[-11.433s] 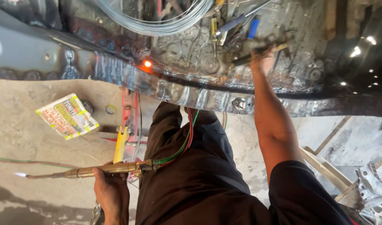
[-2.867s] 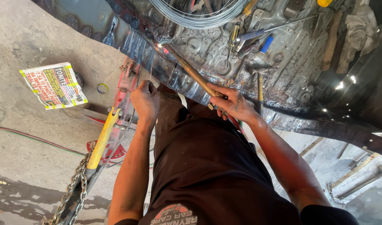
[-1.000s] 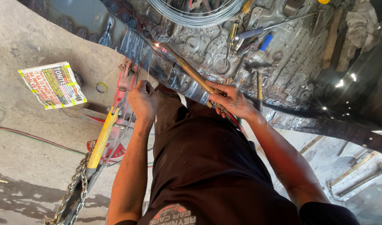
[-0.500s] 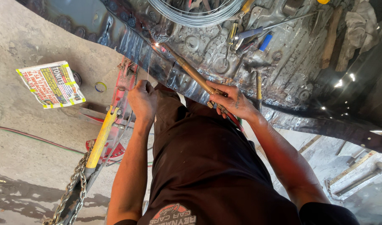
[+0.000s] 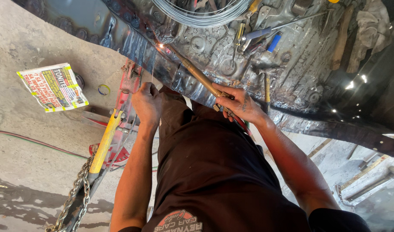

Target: The person lies on their back under a raised car and gas-welds the underbody panel, feeding filler wire with one hand while directing a torch with the other, producing sparks and glowing weld spots along the seam. They reposition along the panel and continue welding at several spots.

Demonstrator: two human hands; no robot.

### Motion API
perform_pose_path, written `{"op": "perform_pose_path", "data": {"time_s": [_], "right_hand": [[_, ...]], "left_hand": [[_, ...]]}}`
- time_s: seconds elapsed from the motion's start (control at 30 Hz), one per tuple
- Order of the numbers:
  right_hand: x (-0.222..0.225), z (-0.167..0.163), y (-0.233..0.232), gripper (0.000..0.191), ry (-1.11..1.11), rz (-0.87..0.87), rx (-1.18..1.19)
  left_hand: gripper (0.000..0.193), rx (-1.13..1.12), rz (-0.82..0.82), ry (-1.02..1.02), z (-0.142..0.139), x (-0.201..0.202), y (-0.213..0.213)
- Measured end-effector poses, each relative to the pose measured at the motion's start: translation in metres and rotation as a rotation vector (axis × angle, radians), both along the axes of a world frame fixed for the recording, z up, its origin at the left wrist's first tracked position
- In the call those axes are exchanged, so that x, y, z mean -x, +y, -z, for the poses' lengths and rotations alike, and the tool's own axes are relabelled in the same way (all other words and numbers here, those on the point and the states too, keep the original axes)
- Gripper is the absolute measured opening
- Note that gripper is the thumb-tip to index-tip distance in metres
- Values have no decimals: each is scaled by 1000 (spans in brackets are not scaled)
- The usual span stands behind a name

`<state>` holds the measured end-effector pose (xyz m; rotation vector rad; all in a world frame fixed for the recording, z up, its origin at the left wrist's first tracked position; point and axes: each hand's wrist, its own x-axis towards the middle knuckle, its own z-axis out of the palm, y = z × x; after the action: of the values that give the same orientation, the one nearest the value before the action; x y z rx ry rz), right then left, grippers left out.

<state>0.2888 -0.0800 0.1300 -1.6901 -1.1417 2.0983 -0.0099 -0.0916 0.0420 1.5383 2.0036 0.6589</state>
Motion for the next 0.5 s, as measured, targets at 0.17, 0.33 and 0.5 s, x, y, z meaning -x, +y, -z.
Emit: {"op": "perform_pose_path", "data": {"time_s": [0.17, 0.33, 0.5], "right_hand": [[0, -1, 0, 61, 1, 15, 13], [-1, -1, 0, 62, 9, 17, 15], [-2, 0, 0, 61, 20, 8, 10]], "left_hand": [[7, 24, -1, -1, 1, 1, 1], [6, -4, 7, 20, 2, 0, 0], [5, 21, 4, 0, 1, 2, 0]]}}
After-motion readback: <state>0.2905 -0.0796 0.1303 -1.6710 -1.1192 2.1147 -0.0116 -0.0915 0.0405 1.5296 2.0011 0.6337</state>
